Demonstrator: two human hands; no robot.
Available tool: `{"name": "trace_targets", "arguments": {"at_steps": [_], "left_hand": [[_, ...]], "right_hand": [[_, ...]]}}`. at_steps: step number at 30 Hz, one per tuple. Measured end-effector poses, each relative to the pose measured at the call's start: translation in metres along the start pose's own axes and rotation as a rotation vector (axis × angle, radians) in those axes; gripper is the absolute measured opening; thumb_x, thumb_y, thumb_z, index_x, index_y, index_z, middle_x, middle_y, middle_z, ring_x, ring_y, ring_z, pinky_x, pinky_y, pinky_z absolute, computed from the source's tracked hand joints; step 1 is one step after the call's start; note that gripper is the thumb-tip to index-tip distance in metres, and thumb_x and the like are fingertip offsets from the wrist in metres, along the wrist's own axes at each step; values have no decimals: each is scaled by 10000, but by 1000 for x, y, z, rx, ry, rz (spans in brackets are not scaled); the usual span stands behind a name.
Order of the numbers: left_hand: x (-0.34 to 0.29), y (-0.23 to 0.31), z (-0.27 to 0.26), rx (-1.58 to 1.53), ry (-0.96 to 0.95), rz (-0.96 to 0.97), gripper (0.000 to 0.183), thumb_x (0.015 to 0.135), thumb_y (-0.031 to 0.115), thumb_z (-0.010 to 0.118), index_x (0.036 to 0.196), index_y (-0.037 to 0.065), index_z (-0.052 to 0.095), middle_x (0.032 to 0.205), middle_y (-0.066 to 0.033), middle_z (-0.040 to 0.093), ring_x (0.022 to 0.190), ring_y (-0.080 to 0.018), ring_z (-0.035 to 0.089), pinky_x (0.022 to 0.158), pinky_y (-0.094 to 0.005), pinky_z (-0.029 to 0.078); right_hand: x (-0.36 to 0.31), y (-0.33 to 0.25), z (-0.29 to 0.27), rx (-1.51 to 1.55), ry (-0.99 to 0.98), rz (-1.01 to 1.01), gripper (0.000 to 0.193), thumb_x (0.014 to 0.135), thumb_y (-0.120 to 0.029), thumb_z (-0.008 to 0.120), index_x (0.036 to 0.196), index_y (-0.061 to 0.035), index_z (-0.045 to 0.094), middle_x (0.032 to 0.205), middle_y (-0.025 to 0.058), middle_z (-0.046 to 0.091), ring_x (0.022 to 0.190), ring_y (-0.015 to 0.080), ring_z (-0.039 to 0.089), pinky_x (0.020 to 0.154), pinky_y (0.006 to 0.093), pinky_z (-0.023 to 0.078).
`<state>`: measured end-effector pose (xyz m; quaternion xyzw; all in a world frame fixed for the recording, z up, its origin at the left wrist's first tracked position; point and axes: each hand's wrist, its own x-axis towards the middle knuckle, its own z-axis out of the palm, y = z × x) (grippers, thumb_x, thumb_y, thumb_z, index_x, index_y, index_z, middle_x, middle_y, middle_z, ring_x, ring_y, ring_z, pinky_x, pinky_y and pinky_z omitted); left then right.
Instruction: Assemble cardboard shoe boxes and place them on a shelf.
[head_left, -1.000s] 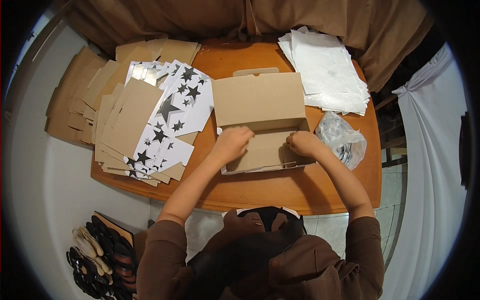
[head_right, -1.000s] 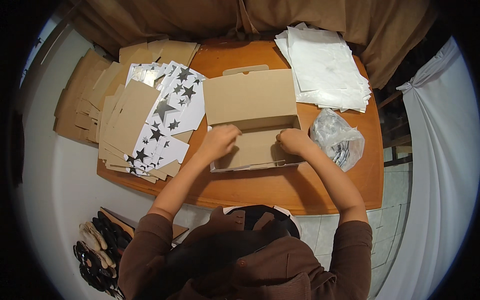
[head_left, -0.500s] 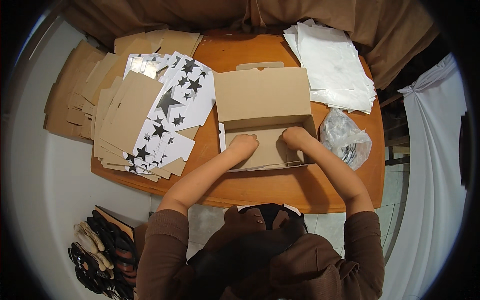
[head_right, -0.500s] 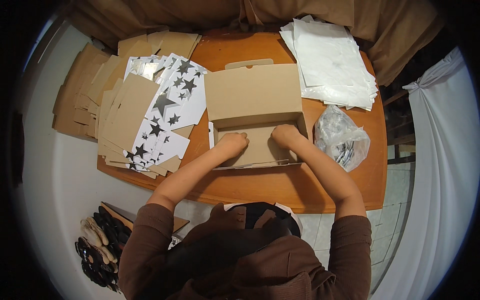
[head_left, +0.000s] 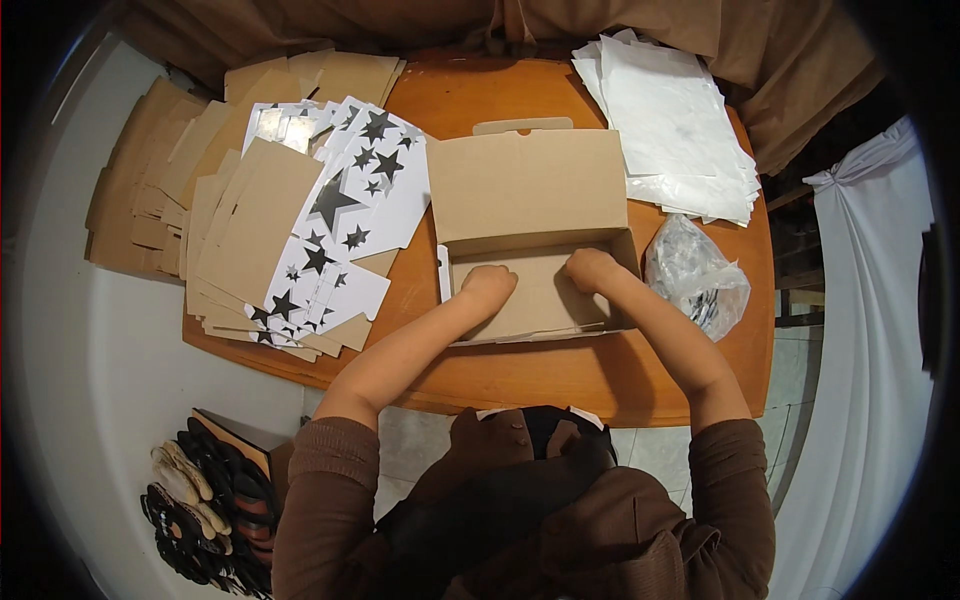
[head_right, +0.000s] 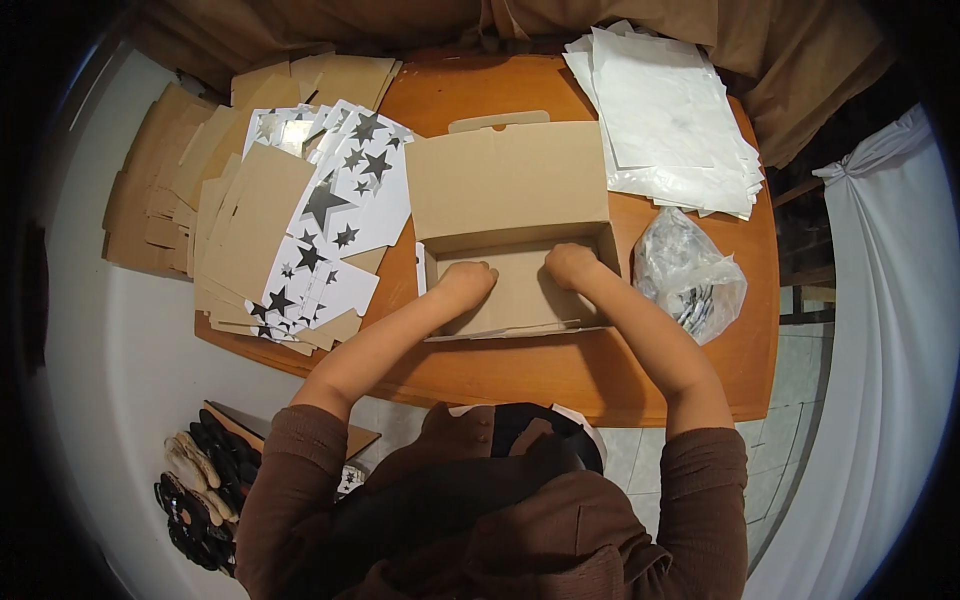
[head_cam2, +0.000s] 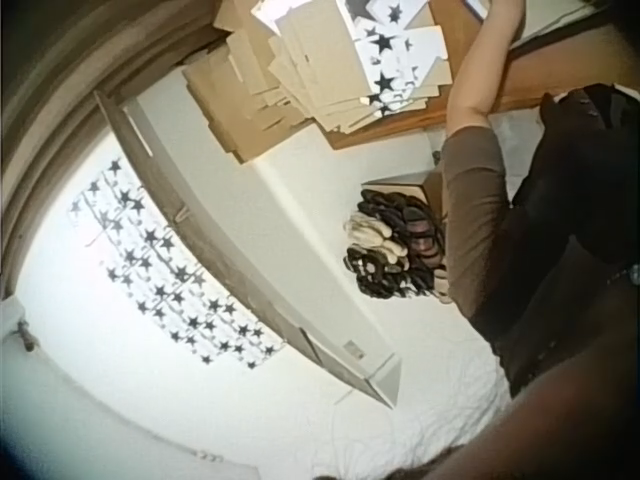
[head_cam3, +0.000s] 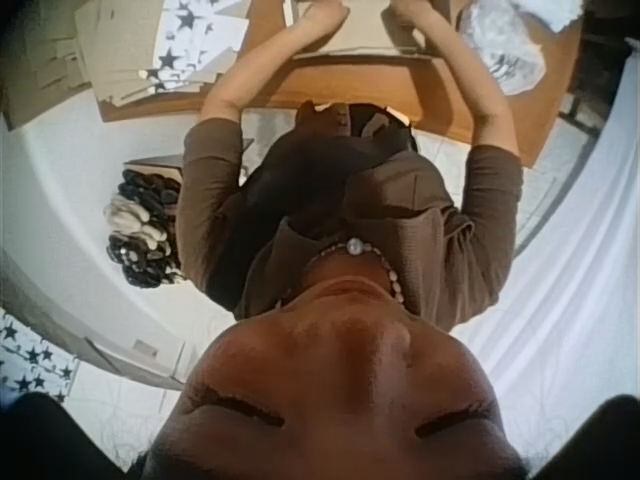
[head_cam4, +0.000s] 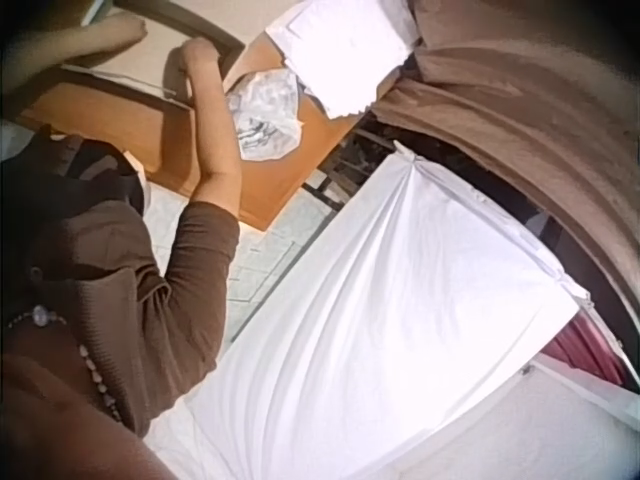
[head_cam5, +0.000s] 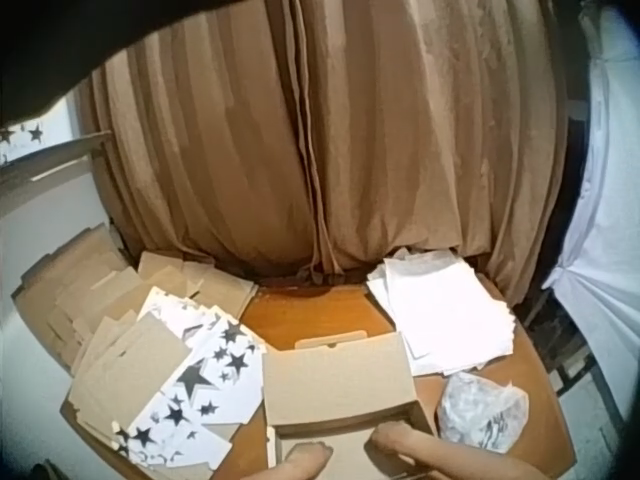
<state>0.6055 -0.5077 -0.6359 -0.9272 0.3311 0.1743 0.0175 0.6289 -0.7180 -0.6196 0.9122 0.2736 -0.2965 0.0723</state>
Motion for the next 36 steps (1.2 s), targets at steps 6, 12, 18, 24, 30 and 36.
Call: {"name": "trace_targets", "arguments": {"at_steps": [6,12,18,24,30,36], "left_hand": [[-13,1,7,177,-144,125,144,774,101,564,799,42,693,860,-144,673,831,-290,661,654,-398,544],[-4,6,-3,275,-214,67,131,760,84,595,807,61,715,883,-125,693,815,-269,677,615,-382,540],[-32,4,-50,-276,35,95,201,861,175,535,901,35,674,863,-104,670,828,-305,641,679,-397,515],[-114,22,-57,-491,833,-163,257,914,207,479,1031,9,595,1022,-146,614,954,-342,581,793,-415,471],[-130,16,-10,-612,881,-529,316,921,180,464,1162,-15,528,1156,-196,545,1058,-355,540,885,-412,440],[-147,17,-22,-684,802,-460,279,902,162,490,1143,35,551,1111,-150,574,1028,-328,556,850,-396,454]], "right_hand": [[-6,-5,-7,-14,-23,119,220,823,-90,515,912,-26,706,1003,191,664,943,319,653,765,391,541],[-4,-10,-2,7,19,176,233,830,-98,505,925,-24,704,1019,188,661,956,315,650,778,386,538],[-46,-2,-12,178,124,-8,206,835,-111,514,875,-15,691,937,187,663,861,344,644,745,401,517],[-138,-24,-18,617,840,-154,130,806,-51,556,916,-29,622,907,111,617,886,311,576,786,387,462],[-128,-28,-21,390,1063,-142,169,752,-17,604,920,-39,617,962,89,595,939,282,549,811,377,460],[-96,-64,-50,264,985,-445,152,721,-45,620,873,-55,629,854,57,608,832,255,573,759,375,458]]}}
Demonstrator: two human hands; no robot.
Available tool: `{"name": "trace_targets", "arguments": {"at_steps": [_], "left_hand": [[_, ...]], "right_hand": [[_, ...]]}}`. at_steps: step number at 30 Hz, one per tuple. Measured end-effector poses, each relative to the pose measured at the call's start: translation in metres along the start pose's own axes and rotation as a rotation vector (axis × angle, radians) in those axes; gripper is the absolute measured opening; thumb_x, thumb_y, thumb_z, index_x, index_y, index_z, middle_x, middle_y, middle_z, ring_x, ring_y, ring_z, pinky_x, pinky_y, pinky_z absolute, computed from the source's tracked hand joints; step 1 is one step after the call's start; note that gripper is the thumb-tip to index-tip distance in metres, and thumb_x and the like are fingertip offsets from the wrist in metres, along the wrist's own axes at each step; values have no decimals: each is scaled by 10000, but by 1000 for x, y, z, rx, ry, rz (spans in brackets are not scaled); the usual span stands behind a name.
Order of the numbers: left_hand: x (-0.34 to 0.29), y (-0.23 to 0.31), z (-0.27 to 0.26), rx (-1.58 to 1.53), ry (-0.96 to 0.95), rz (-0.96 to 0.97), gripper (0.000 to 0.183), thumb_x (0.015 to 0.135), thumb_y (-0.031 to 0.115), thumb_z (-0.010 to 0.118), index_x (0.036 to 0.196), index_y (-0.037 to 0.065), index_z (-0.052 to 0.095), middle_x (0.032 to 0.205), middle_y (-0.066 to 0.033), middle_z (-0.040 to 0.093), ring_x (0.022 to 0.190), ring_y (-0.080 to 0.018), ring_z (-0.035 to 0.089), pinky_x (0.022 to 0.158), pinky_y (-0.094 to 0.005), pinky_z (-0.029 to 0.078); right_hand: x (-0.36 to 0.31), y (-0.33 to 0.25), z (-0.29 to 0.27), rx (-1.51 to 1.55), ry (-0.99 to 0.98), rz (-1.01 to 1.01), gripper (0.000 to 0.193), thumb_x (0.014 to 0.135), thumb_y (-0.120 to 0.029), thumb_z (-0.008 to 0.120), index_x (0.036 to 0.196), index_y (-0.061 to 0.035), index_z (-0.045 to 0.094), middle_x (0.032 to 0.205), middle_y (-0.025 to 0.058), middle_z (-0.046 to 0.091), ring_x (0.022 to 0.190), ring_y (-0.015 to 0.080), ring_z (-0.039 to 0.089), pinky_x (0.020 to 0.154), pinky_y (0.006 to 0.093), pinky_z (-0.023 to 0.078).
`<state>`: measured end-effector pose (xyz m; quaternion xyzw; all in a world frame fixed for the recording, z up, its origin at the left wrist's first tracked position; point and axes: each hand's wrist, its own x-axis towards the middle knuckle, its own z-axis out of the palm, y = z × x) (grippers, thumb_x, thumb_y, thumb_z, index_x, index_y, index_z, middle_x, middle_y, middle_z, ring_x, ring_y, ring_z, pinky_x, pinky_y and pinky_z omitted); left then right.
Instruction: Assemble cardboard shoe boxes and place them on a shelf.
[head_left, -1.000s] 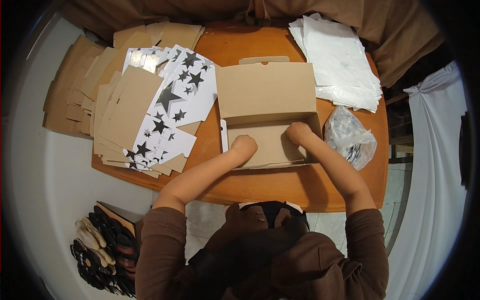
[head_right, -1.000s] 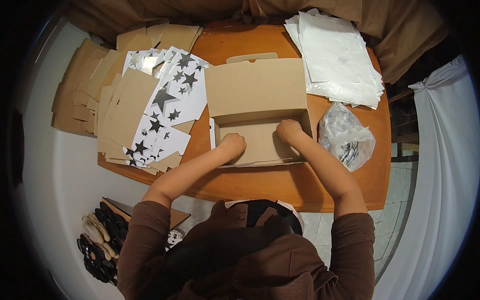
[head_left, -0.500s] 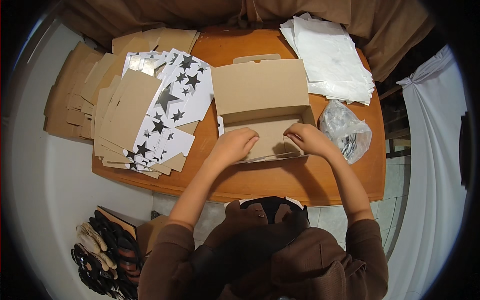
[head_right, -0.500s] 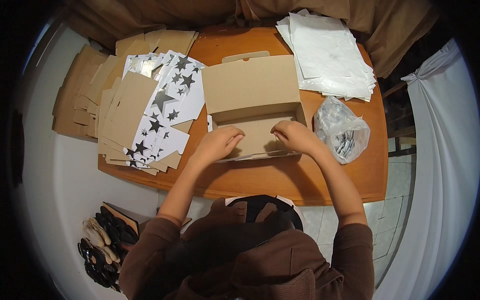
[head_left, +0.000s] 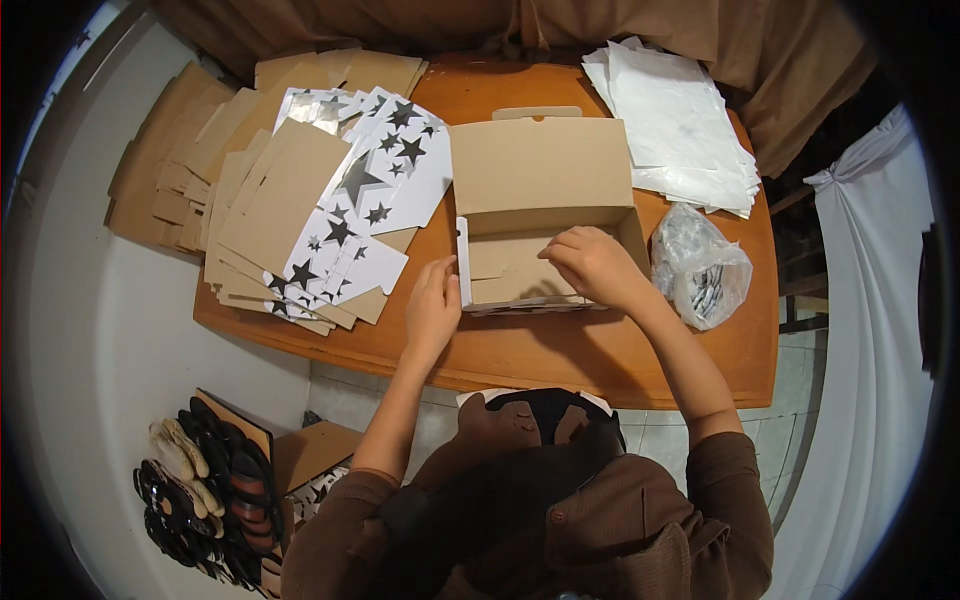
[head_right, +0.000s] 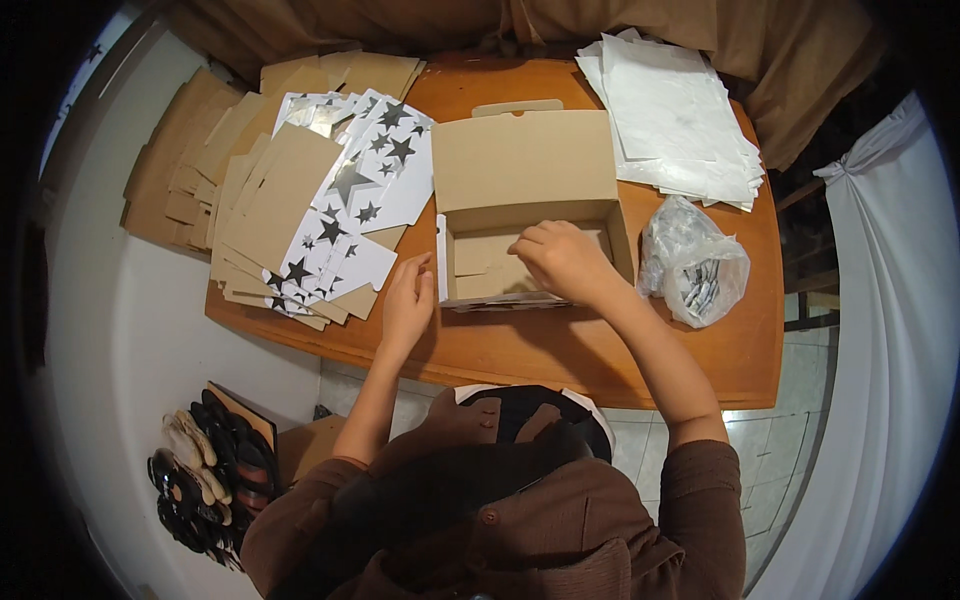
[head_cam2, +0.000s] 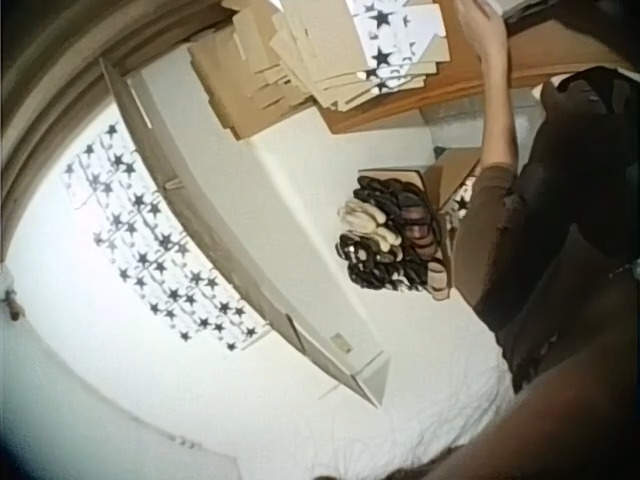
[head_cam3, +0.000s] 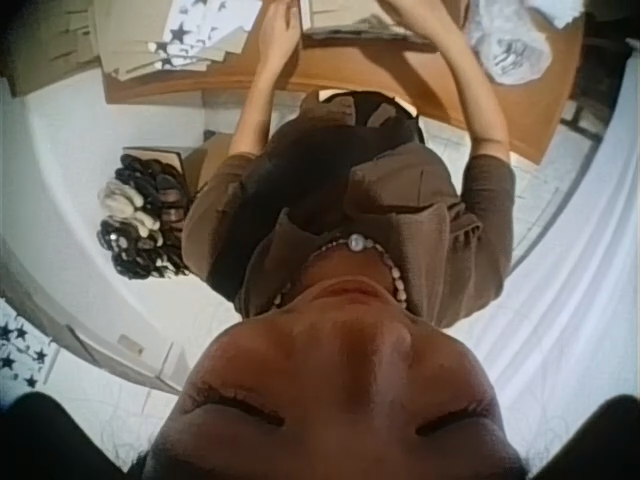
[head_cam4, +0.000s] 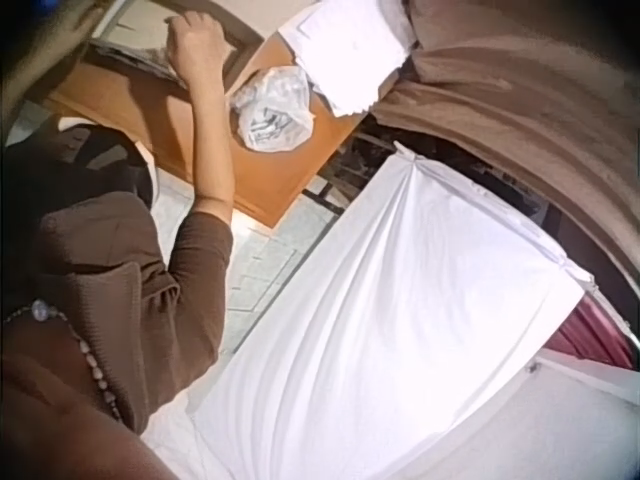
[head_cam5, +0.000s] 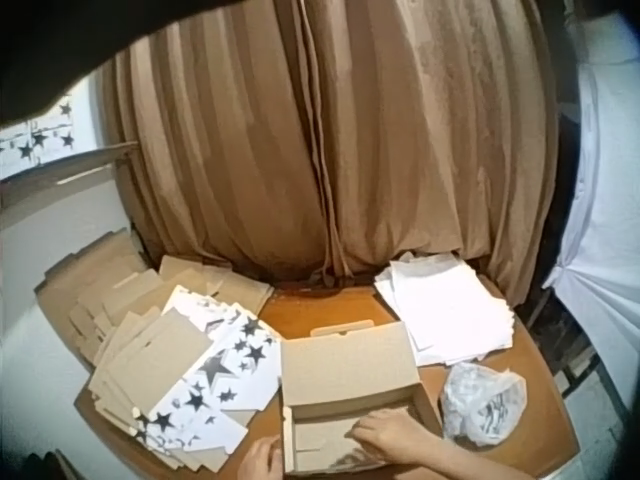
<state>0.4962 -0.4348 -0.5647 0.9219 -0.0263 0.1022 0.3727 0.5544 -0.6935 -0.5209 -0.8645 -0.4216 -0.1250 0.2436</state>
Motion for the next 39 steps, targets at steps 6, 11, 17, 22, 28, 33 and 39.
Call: {"name": "trace_targets", "arguments": {"at_steps": [6,11,17,22,28,33,39], "left_hand": [[-17,-9,7,-67,-10,-72,249,874,152,553,1089,30,582,1049,-139,601,947,-296,599,791,-374,475],[-17,-30,19,-187,0,-304,393,832,313,634,1061,-4,605,911,-142,647,843,-282,638,755,-370,495],[24,-28,0,207,-426,-267,480,796,495,597,906,32,654,756,-132,661,748,-218,645,650,-356,491],[48,-7,-3,268,-758,-391,395,813,442,591,760,60,672,595,-81,624,723,-212,642,632,-361,484],[40,-3,9,508,-506,-333,287,775,326,639,702,54,695,685,-105,671,719,-280,663,676,-387,513],[46,2,4,554,-504,-359,189,735,193,610,796,35,694,830,-170,677,807,-325,657,708,-413,516],[45,3,-5,540,-553,-274,193,719,142,587,831,27,695,863,-188,674,834,-333,655,724,-428,518]], "right_hand": [[6,-39,42,116,28,-181,141,715,-63,619,855,-61,630,867,60,614,839,257,578,752,368,462],[18,-39,56,153,-4,-122,124,728,-75,618,850,-59,633,868,49,617,852,244,585,757,366,470],[65,-7,76,-55,58,-93,176,760,-104,609,932,-79,634,976,36,622,1055,229,533,919,378,423],[108,13,98,-436,-316,-268,254,847,-177,514,1060,-178,652,1149,-40,597,1182,179,481,1074,438,299],[127,9,109,-495,-432,-289,156,817,-150,528,868,-175,673,854,-58,623,987,144,550,1099,454,261],[116,17,108,-464,-284,-300,116,811,-143,527,808,-157,642,804,-47,596,922,141,549,1109,452,248],[83,12,98,-409,-194,-117,156,794,-153,566,927,-136,646,902,-6,615,984,179,554,1082,450,276]]}}
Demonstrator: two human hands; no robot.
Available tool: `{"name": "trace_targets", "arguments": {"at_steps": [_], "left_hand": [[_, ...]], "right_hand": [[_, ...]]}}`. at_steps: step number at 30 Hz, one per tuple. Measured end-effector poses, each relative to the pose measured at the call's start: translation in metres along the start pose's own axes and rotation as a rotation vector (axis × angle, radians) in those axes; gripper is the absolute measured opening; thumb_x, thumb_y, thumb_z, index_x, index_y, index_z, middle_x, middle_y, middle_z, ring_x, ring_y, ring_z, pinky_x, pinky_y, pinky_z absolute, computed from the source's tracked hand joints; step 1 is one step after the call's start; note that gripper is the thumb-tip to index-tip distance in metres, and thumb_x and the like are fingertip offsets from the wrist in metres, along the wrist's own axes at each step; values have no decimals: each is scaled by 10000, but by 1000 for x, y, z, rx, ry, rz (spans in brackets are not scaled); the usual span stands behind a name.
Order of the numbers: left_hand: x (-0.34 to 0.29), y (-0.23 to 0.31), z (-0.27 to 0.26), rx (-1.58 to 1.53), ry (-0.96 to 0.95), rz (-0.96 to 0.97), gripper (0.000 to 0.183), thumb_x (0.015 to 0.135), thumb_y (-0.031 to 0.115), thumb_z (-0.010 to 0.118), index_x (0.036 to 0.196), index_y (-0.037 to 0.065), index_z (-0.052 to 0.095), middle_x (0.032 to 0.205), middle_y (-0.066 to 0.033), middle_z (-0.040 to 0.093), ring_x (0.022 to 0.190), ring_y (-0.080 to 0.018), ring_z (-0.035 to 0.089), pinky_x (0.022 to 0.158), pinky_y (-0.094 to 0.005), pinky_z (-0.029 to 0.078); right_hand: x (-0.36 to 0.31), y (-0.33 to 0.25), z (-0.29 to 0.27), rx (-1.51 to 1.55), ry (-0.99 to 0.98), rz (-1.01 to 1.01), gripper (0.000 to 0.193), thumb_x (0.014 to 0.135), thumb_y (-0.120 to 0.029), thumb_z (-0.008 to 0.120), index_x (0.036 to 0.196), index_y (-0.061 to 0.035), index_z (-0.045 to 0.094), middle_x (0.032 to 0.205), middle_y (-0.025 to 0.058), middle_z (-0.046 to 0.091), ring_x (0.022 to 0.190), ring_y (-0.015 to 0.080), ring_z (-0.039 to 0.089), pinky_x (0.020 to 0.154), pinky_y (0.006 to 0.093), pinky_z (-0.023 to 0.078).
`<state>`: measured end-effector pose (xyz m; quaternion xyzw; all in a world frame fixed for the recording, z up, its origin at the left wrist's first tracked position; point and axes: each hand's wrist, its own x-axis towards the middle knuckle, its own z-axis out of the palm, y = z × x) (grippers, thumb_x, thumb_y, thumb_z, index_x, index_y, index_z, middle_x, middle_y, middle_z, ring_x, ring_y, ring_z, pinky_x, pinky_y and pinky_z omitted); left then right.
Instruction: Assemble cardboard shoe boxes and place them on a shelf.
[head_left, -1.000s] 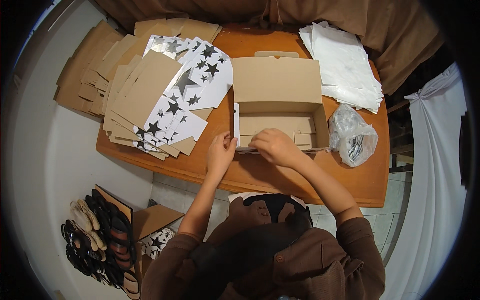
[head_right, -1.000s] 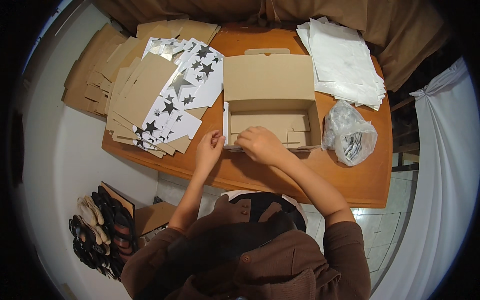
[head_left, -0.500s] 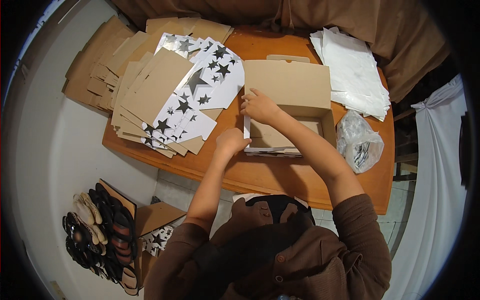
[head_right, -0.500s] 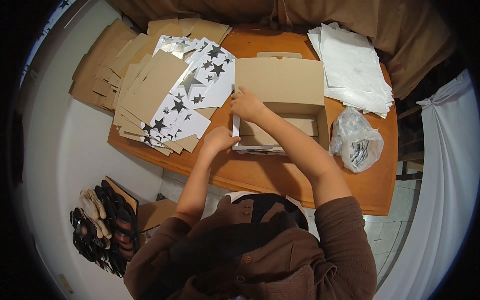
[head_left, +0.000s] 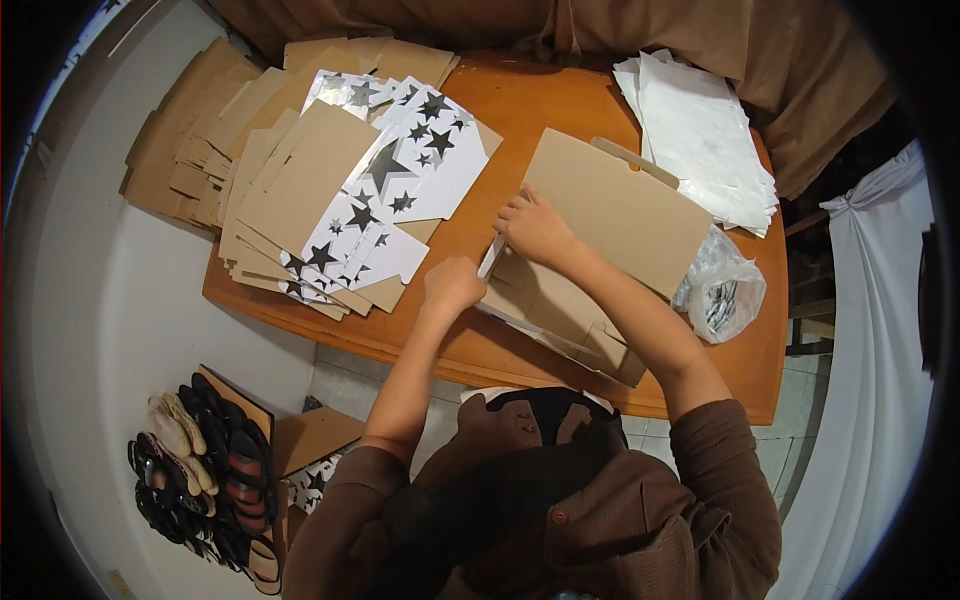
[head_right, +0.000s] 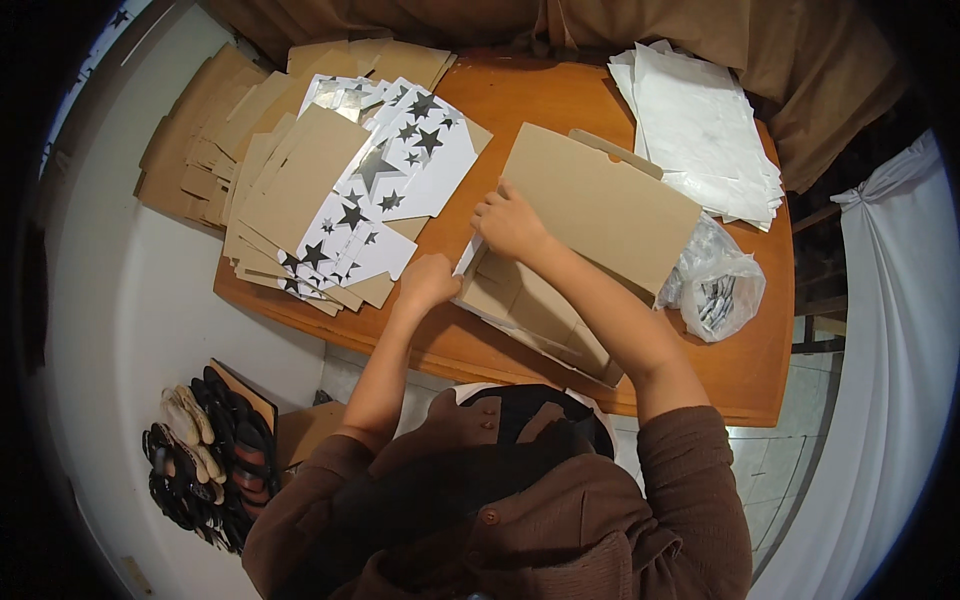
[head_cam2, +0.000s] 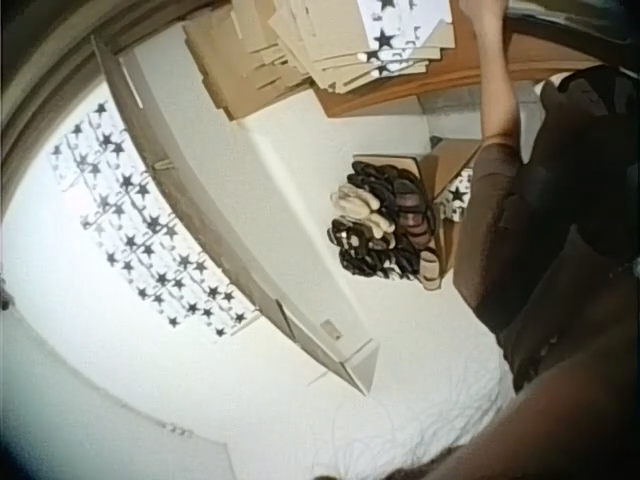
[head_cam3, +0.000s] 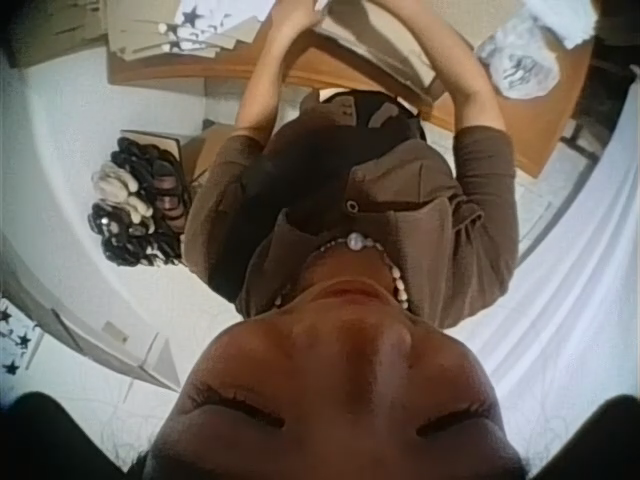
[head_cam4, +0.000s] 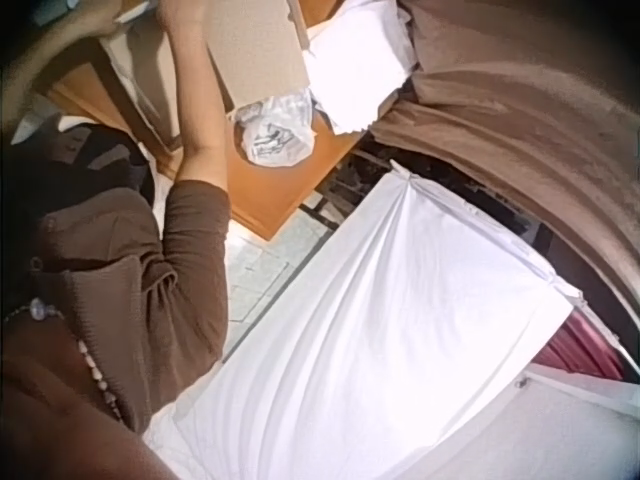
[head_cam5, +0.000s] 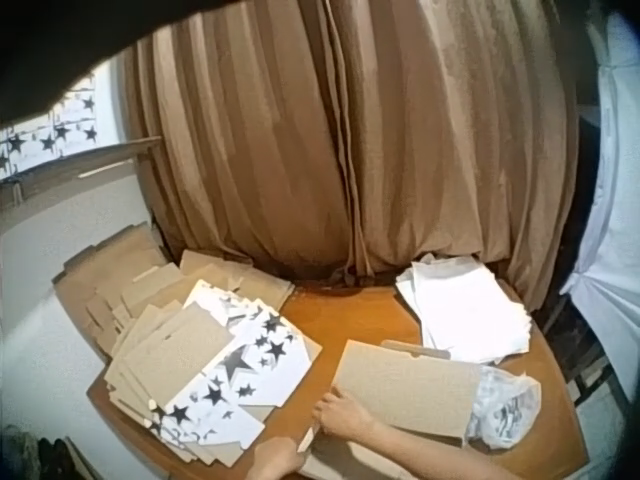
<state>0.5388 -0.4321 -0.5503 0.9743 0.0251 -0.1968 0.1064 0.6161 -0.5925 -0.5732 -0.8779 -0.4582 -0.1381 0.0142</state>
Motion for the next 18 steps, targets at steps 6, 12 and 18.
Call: {"name": "trace_targets", "arguments": {"at_steps": [6,12,18], "left_hand": [[0,-8,20,-108,107,14,235,743,212,601,791,-3,685,780,-235,650,768,-373,645,710,-442,512],[3,12,25,-152,223,-14,239,761,196,581,838,-7,679,807,-239,652,789,-388,641,731,-454,511],[-4,9,29,-242,428,61,235,833,174,529,952,10,648,903,-203,654,850,-373,628,744,-435,505]], "right_hand": [[-48,-55,-49,318,124,3,219,769,-143,584,980,-88,605,939,46,599,974,212,552,975,439,373],[-81,-65,-54,339,130,-43,240,755,-150,597,975,-55,606,946,59,591,938,226,556,931,403,410],[-104,-58,-61,323,208,69,292,751,-157,629,1019,-44,607,1019,73,593,981,232,556,936,408,417]]}}
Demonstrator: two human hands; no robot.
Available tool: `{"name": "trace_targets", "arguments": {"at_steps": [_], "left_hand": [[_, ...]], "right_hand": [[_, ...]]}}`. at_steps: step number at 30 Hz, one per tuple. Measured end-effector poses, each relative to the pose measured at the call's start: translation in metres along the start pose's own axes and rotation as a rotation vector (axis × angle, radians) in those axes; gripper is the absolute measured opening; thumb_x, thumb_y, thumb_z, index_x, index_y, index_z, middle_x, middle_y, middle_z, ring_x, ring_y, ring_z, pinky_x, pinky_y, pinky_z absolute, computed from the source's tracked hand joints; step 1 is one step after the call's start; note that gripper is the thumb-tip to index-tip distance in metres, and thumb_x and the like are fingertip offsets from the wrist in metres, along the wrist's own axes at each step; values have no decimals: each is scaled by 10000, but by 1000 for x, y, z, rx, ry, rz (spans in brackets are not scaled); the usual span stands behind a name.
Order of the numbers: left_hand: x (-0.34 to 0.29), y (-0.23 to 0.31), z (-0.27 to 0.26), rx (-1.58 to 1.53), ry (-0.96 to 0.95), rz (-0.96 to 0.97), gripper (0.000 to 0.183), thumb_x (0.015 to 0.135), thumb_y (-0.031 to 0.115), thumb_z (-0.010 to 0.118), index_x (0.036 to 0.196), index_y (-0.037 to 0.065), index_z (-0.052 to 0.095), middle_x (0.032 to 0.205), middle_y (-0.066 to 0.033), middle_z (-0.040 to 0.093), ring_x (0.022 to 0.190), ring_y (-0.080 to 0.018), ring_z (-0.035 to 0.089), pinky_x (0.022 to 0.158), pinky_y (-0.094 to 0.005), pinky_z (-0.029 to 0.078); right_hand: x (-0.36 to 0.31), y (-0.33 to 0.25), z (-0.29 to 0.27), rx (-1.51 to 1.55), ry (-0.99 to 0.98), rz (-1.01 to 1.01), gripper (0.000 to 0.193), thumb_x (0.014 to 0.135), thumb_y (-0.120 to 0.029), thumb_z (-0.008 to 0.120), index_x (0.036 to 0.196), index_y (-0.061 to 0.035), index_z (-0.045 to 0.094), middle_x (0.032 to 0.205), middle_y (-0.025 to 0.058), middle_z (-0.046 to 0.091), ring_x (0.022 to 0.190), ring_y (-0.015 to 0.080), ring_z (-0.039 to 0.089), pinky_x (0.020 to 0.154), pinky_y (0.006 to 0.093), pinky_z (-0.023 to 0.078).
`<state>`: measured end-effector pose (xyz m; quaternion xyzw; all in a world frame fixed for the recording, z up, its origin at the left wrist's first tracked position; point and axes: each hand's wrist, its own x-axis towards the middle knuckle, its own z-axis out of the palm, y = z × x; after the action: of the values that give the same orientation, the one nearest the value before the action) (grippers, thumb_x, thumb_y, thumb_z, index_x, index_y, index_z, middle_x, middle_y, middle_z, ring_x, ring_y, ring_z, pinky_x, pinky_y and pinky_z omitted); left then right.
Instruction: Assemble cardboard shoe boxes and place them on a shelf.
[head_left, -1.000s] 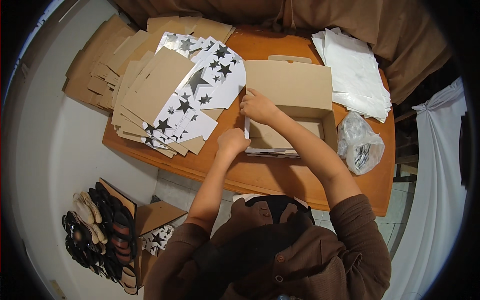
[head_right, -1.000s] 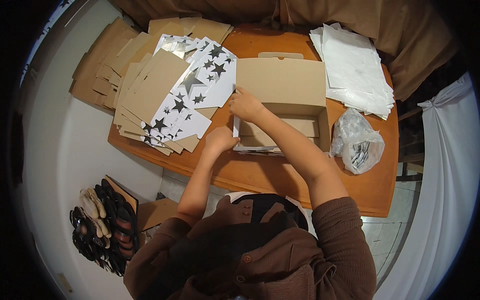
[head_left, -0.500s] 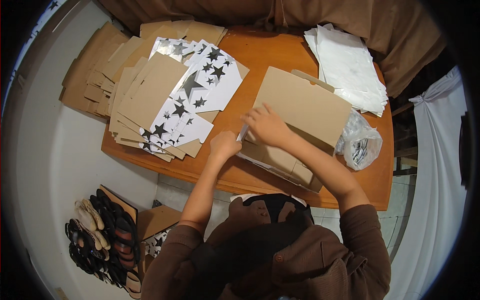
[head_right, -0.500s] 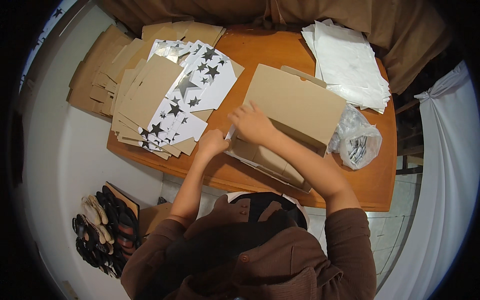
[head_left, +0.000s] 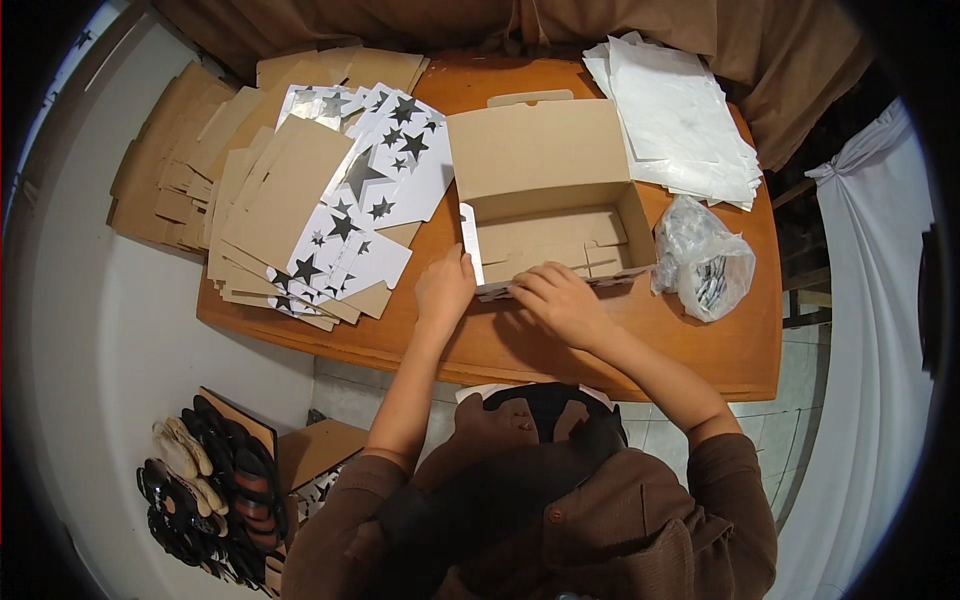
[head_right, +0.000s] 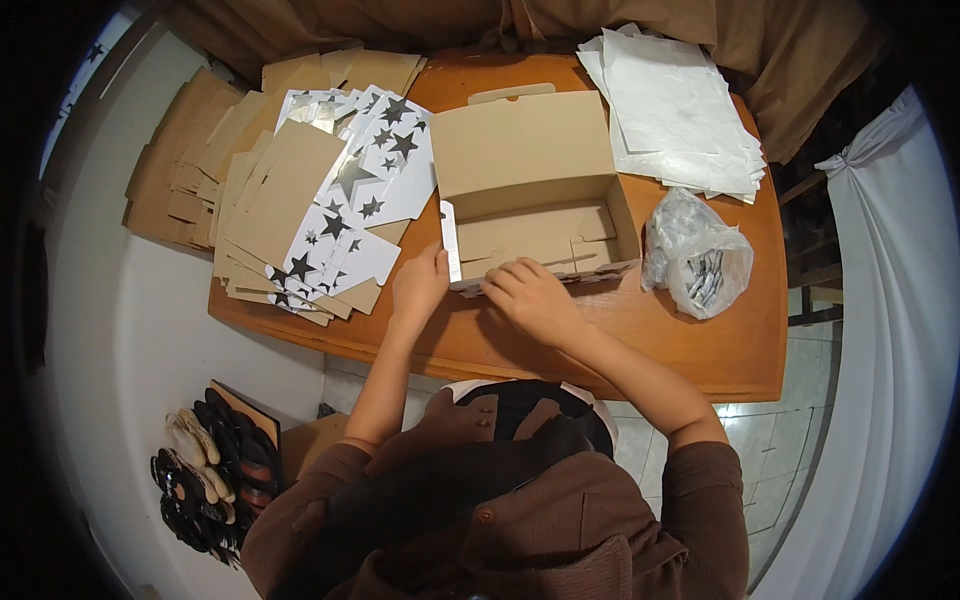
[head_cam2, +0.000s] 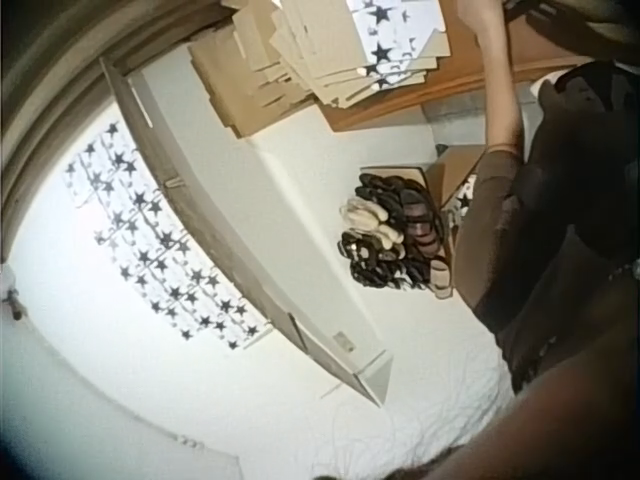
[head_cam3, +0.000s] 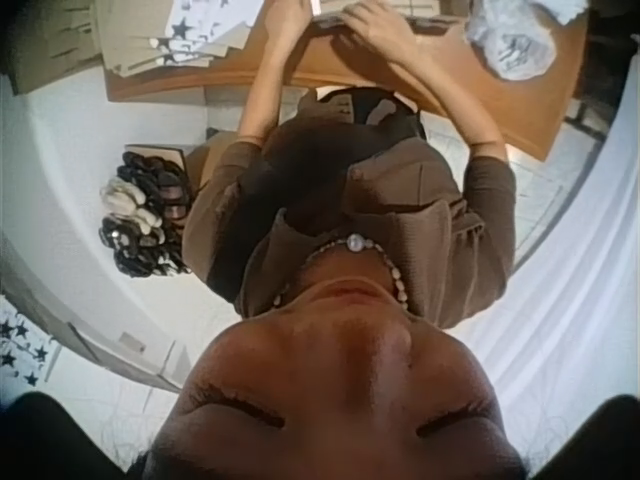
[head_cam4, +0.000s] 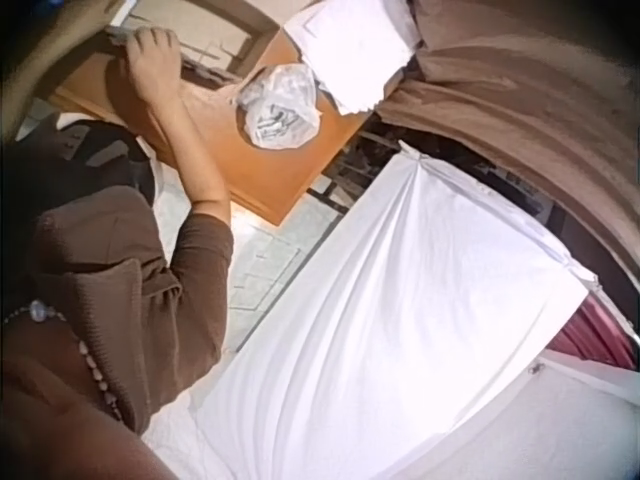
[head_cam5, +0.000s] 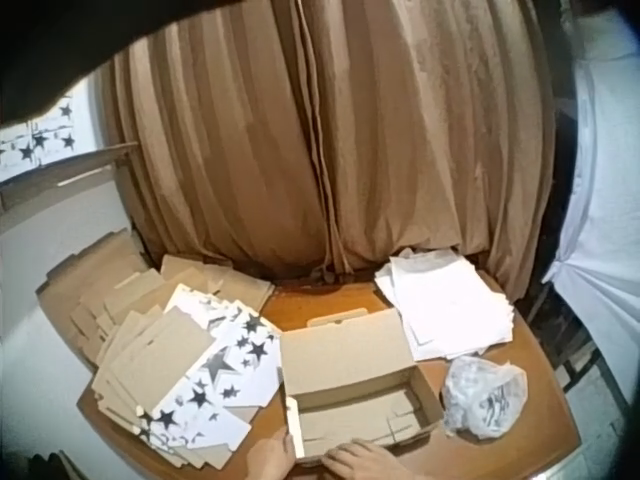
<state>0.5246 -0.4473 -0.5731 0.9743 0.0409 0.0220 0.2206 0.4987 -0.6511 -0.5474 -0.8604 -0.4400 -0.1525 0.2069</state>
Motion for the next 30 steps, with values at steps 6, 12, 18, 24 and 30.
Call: {"name": "trace_targets", "arguments": {"at_steps": [6,12,18,24,30], "left_hand": [[-34,-17,-8,-164,342,631,220,754,27,592,971,35,623,917,-109,611,834,-291,596,720,-397,470],[-51,-23,13,-119,408,684,258,728,50,677,981,39,629,976,-87,622,907,-263,606,739,-366,466],[-52,-31,24,25,377,620,273,750,69,666,1021,82,640,1022,-33,629,1080,-229,545,894,-379,371],[-44,-34,25,52,314,610,318,719,81,643,1033,129,643,1043,21,624,1125,-203,500,962,-423,266],[-37,-26,13,104,197,630,297,669,46,662,955,110,611,934,-19,614,1062,-234,503,941,-478,255]], "right_hand": [[-21,5,6,-56,43,54,323,767,-161,624,1068,-48,601,1098,72,588,1039,223,545,958,398,419],[-7,-1,33,-202,41,-102,309,811,-189,546,1083,-51,596,1108,58,581,1032,196,544,1014,396,371],[0,3,53,-225,49,-52,326,793,-161,521,1082,-31,593,1093,69,579,1019,190,548,1029,402,354],[10,2,64,-97,60,52,190,771,-120,523,923,-48,611,813,57,579,818,204,582,1038,420,347],[18,4,57,-49,-45,128,79,743,-88,526,784,-61,588,712,69,570,755,218,598,1066,460,310]]}}
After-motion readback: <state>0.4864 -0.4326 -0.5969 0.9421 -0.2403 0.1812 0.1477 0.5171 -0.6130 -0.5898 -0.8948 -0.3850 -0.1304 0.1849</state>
